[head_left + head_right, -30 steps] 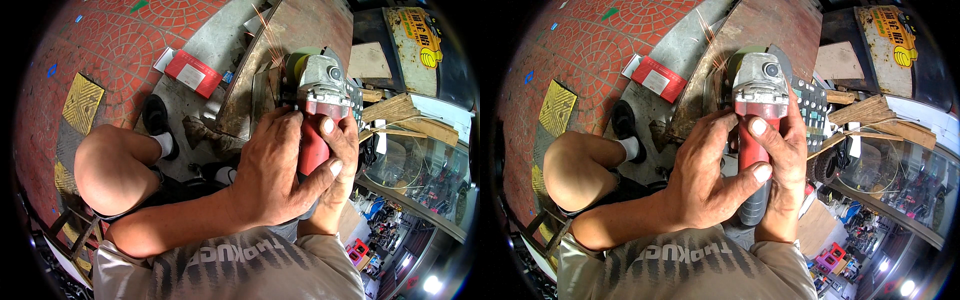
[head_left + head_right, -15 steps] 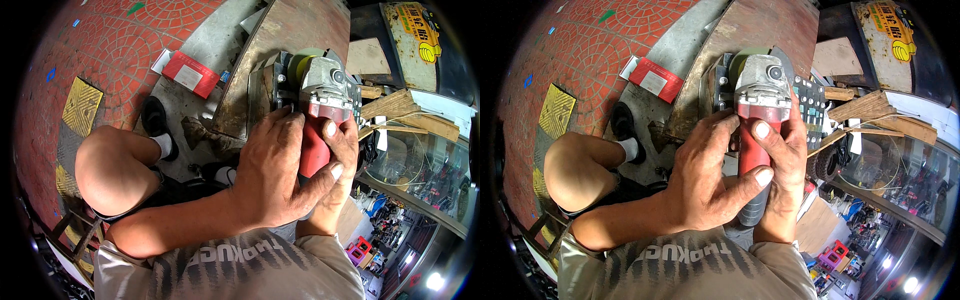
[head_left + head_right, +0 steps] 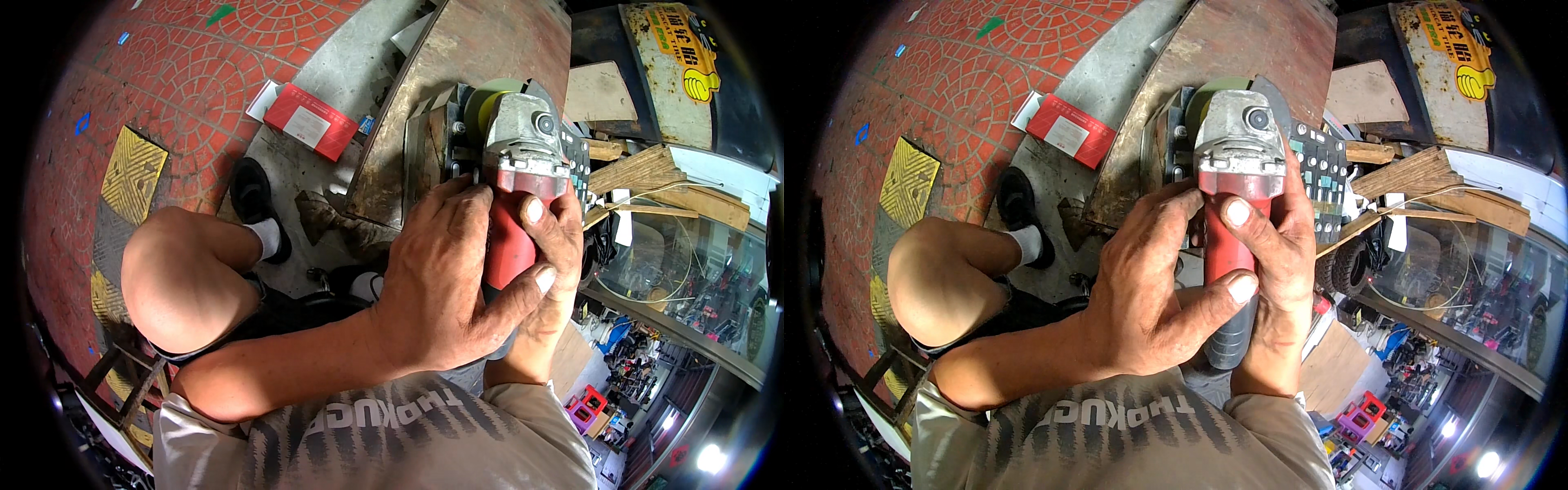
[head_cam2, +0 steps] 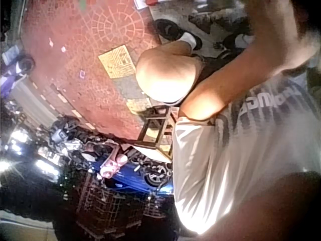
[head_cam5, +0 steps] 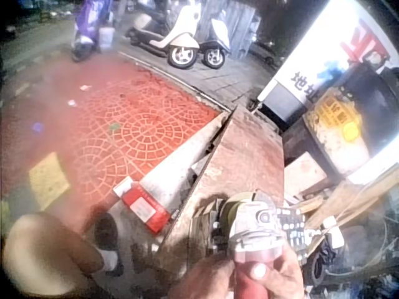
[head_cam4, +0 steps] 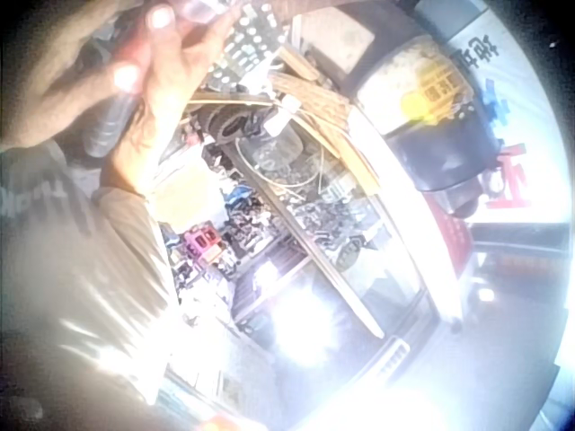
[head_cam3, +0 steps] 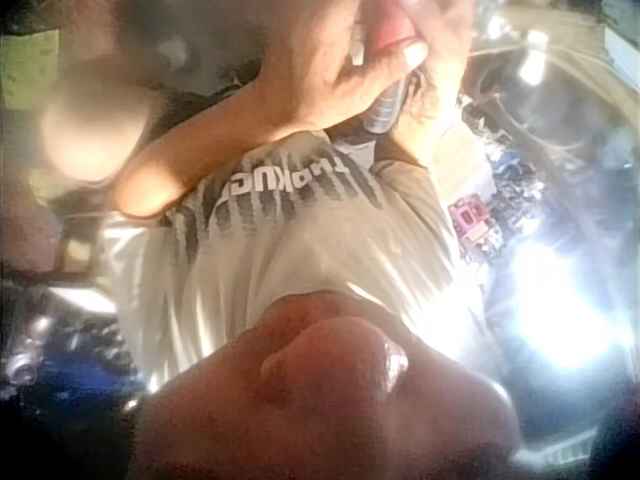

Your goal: The person is using a handheld power angle grinder to grind a metal block that is secured in a vise on a workbench, resulting in visible sparks.

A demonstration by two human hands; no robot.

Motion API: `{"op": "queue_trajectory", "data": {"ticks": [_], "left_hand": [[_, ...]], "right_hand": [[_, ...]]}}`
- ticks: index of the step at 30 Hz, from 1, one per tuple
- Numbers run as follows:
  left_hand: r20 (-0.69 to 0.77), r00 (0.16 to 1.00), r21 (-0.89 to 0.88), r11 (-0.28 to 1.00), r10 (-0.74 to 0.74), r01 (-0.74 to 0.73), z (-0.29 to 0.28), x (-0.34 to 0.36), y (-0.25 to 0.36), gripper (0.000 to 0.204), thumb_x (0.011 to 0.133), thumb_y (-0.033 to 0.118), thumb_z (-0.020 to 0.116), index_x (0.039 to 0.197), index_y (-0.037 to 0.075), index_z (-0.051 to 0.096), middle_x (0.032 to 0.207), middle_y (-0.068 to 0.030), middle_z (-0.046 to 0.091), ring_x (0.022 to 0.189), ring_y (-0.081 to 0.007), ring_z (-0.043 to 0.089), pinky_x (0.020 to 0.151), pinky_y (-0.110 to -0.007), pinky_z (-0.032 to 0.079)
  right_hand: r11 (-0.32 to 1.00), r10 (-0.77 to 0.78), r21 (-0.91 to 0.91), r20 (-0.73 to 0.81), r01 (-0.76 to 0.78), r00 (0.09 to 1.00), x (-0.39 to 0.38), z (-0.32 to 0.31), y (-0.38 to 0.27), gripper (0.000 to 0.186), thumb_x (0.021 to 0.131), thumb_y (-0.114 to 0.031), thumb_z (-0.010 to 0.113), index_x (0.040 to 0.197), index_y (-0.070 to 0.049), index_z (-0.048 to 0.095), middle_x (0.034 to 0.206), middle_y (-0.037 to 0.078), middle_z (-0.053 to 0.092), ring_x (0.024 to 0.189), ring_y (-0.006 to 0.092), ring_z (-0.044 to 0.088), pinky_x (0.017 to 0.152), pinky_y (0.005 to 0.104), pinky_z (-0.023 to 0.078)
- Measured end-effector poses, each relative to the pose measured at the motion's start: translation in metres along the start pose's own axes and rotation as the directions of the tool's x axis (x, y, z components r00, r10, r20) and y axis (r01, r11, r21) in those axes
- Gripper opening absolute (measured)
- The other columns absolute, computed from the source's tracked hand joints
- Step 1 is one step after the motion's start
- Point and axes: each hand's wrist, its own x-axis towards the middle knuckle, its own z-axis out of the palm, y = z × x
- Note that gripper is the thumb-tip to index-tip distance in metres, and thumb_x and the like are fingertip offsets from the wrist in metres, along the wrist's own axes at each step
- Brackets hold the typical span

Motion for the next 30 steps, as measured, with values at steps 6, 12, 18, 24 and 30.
{"op": "queue_trajectory", "data": {"ticks": [6,12,18,24,30], "left_hand": [[0.004,1.0,-0.007,1.0,0.001,-0.001,-0.0005,-0.0008,-0.0009,0.074,0.101,0.027,0.088,0.156,-0.009,0.057,0.146,-0.0341,0.067,0.132,-0.0501,0.07,0.113,-0.054,0.056],[0.0,1.0,-0.027,1.0,0.015,-0.015,-0.0007,-0.0005,-0.0019,0.074,0.101,0.027,0.088,0.156,-0.01,0.057,0.146,-0.0342,0.067,0.13,-0.0493,0.07,0.111,-0.054,0.056],[0.001,1.0,-0.021,1.0,0.016,-0.016,-0.0008,-0.0021,-0.0022,0.074,0.103,0.03,0.086,0.156,-0.012,0.056,0.145,-0.0353,0.066,0.128,-0.0489,0.07,0.11,-0.053,0.056],[0.008,1.0,-0.025,1.0,0.011,-0.011,-0.0012,-0.0032,-0.0027,0.076,0.104,0.031,0.086,0.157,-0.013,0.055,0.147,-0.0353,0.065,0.131,-0.0486,0.069,0.112,-0.053,0.056],[0.006,1.0,-0.03,0.999,0.022,-0.022,-0.0008,-0.002,-0.0014,0.077,0.103,0.032,0.086,0.158,-0.012,0.054,0.148,-0.0354,0.065,0.132,-0.0497,0.068,0.113,-0.054,0.055]], "right_hand": [[1.0,-0.01,-0.023,0.006,0.01,1.0,0.0011,-0.0008,-0.0002,0.1,0.093,-0.017,0.096,0.176,0.002,0.044,0.145,0.018,0.074,0.127,0.0258,0.075,0.111,0.04,0.062],[1.0,0.016,-0.007,0.004,-0.016,1.0,-0.0002,-0.0011,-0.0006,0.1,0.092,-0.016,0.096,0.176,0.002,0.044,0.147,0.018,0.074,0.13,0.0264,0.074,0.114,0.0402,0.06],[1.0,0.004,-0.017,0.005,-0.004,1.0,0.0017,-0.0001,-0.0003,0.102,0.092,-0.016,0.096,0.177,0.002,0.042,0.149,0.019,0.073,0.134,0.0275,0.073,0.119,0.0412,0.057],[0.999,0.005,-0.045,-0.001,-0.005,1.0,0.0017,0.0011,-0.0008,0.105,0.091,-0.018,0.097,0.177,0.002,0.042,0.15,0.019,0.073,0.135,0.0279,0.072,0.12,0.0411,0.056],[0.999,-0.004,0.042,-0.016,0.005,1.0,-0.0038,0.0074,-0.0018,0.102,0.092,-0.018,0.095,0.176,0.001,0.042,0.142,0.019,0.075,0.118,0.0261,0.077,0.101,0.039,0.065]]}}
